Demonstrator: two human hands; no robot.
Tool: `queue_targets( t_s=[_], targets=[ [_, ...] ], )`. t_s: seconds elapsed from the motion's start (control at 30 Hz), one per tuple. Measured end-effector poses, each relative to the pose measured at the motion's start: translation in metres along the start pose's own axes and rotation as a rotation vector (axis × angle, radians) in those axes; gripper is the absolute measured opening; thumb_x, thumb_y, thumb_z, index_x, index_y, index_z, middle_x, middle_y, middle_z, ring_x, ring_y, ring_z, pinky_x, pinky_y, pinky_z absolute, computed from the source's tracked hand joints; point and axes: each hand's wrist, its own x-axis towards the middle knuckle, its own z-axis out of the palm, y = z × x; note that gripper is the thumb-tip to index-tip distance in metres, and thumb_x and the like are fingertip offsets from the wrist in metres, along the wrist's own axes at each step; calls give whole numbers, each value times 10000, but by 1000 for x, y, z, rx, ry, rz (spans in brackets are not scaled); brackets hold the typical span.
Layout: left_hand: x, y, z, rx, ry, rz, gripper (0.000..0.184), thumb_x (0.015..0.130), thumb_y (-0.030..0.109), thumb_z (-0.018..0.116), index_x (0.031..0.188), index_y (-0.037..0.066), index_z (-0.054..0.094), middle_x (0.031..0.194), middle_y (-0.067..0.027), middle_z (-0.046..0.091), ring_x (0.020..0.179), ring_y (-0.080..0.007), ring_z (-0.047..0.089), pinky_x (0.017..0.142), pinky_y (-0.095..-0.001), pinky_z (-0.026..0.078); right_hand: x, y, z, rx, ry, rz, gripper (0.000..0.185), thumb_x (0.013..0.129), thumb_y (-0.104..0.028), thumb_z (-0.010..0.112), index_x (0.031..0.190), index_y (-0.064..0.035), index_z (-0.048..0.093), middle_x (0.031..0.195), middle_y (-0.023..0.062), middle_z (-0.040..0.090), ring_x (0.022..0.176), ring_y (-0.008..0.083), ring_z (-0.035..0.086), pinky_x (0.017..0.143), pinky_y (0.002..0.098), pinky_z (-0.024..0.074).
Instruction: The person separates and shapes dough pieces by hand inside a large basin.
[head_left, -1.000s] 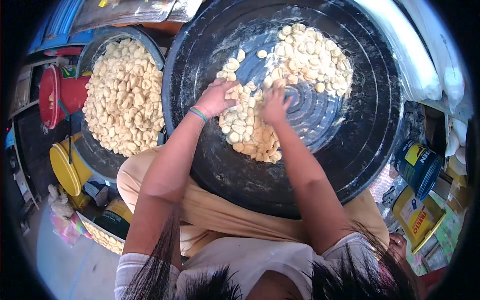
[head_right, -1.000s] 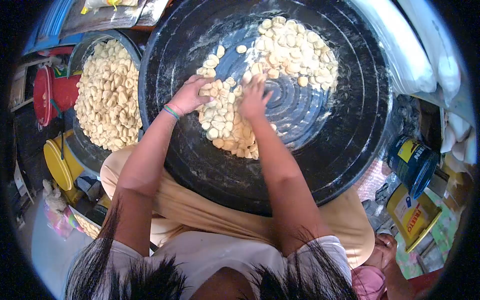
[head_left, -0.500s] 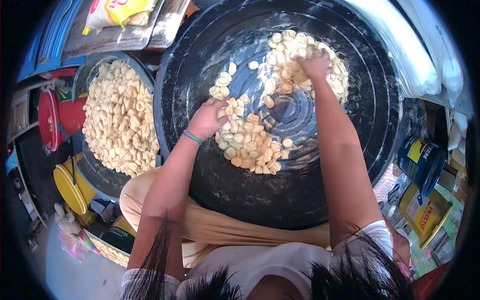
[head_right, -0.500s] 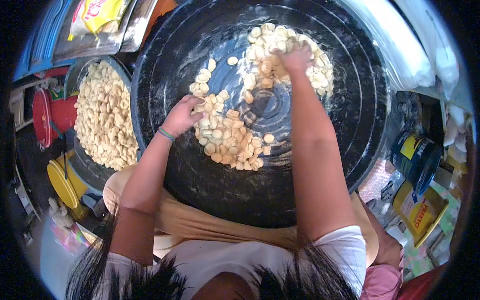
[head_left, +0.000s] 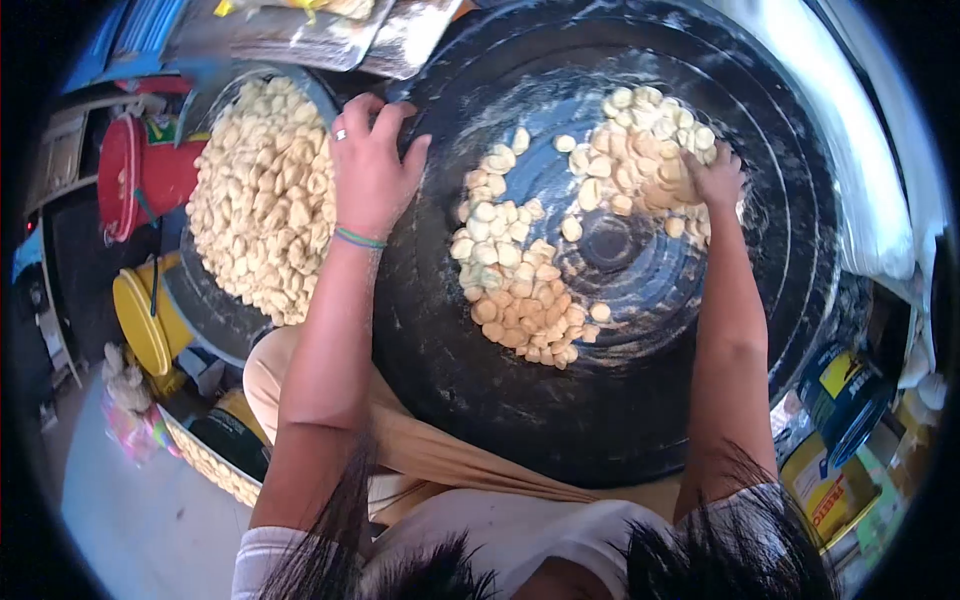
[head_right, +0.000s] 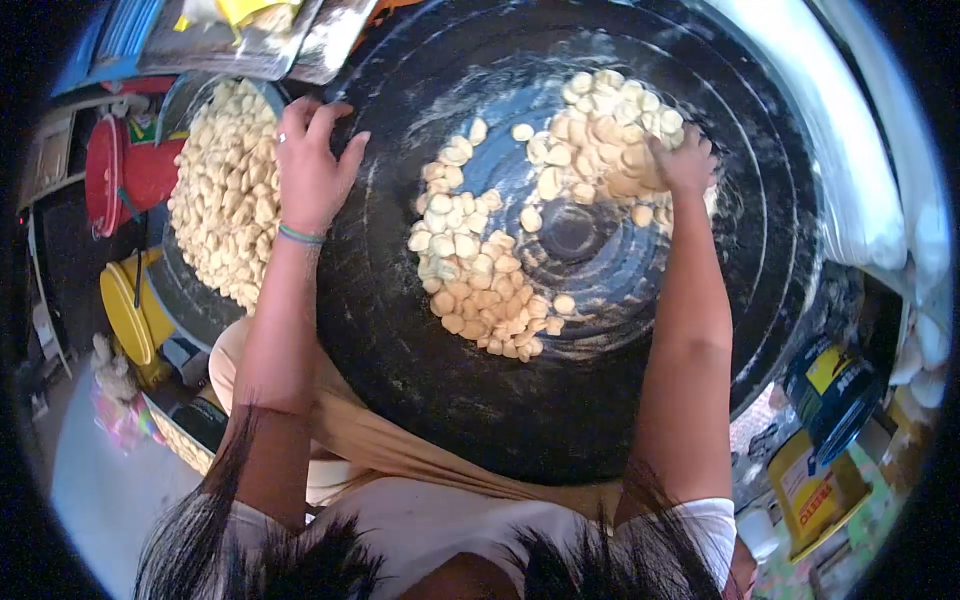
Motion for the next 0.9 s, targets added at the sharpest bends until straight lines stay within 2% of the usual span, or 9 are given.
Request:
queue_targets(
  t_s=[0.07, 0.13, 0.2, 0.37, 0.47, 0.57, 0.67, 0.77, 0.9],
  targets=[
    [1, -3, -1, -61, 1, -23, 308, 706, 160, 751, 973, 64, 632, 1002, -145, 493, 947, -325, 508, 831, -405, 431, 15, 8, 0, 156, -187, -105, 743, 693, -570, 680, 1247, -99, 527, 1243, 240, 495, 1119, 399, 508, 956, 446, 399],
    [1, -4, 0, -96, -3, -40, 297, 705, 164, 754, 960, 62, 639, 995, -142, 492, 939, -319, 510, 827, -400, 434, 2, -7, -45, 433, -572, -107, 707, 683, -544, 727, 1181, -68, 569, 1111, 179, 563, 1000, 247, 572, 763, 340, 500],
    [-2, -6, 2, -87, 22, -19, 310, 701, 180, 759, 960, 60, 640, 996, -137, 491, 935, -310, 511, 825, -398, 437, 39, 40, -23, 553, -512, -96, 704, 684, -532, 742, 1183, -64, 575, 1060, 160, 581, 972, 198, 576, 675, 288, 509],
    [-1, -8, 3, -110, 36, -21, 317, 694, 202, 768, 950, 66, 639, 1006, -130, 490, 927, -310, 507, 824, -400, 438, -5, -21, 41, -76, -30, 76, 928, 655, -693, 649, 1352, -126, 417, 1354, 232, 378, 1214, 440, 405, 929, 645, 319],
    [-1, -11, 2, -103, 33, -31, 312, 692, 215, 772, 932, 68, 637, 1021, -132, 487, 940, -312, 504, 827, -403, 437, -56, -50, 15, -118, -73, -422, 704, 697, -439, 736, 1267, -105, 492, 1252, 223, 465, 1114, 403, 492, 932, 490, 412],
    [-1, -10, 4, -113, 34, -27, 308, 692, 221, 775, 918, 65, 635, 1025, -136, 484, 949, -313, 501, 834, -403, 434, -38, -33, -16, 605, -596, -169, 650, 682, -427, 768, 1215, -141, 530, 1329, 194, 419, 1170, 383, 451, 943, 498, 398],
    [-3, -11, 3, -114, 43, -33, 304, 689, 226, 778, 903, 63, 636, 1024, -140, 481, 955, -314, 497, 842, -405, 429, -4, -14, 17, 112, 32, 46, 760, 732, -671, 596, 1309, -187, 492, 1427, 176, 344, 1299, 355, 333, 1029, 600, 250],
    [-1, -10, 3, -127, 33, -44, 300, 685, 227, 781, 890, 63, 637, 1024, -138, 481, 959, -315, 493, 849, -407, 425, -16, -54, 71, -87, -183, 116, 978, 730, -847, 315, 1477, -224, 209, 1526, 169, 148, 1405, 396, 77, 996, 745, 49],
    [-1, -10, 3, -117, 32, -57, 296, 682, 226, 784, 880, 63, 637, 1022, -132, 483, 973, -314, 492, 852, -407, 424, -120, -120, 64, -282, -257, -312, 780, 780, -518, 585, 1402, -113, 345, 1479, 164, 269, 1370, 399, 200, 983, 727, 192]
  ],
)
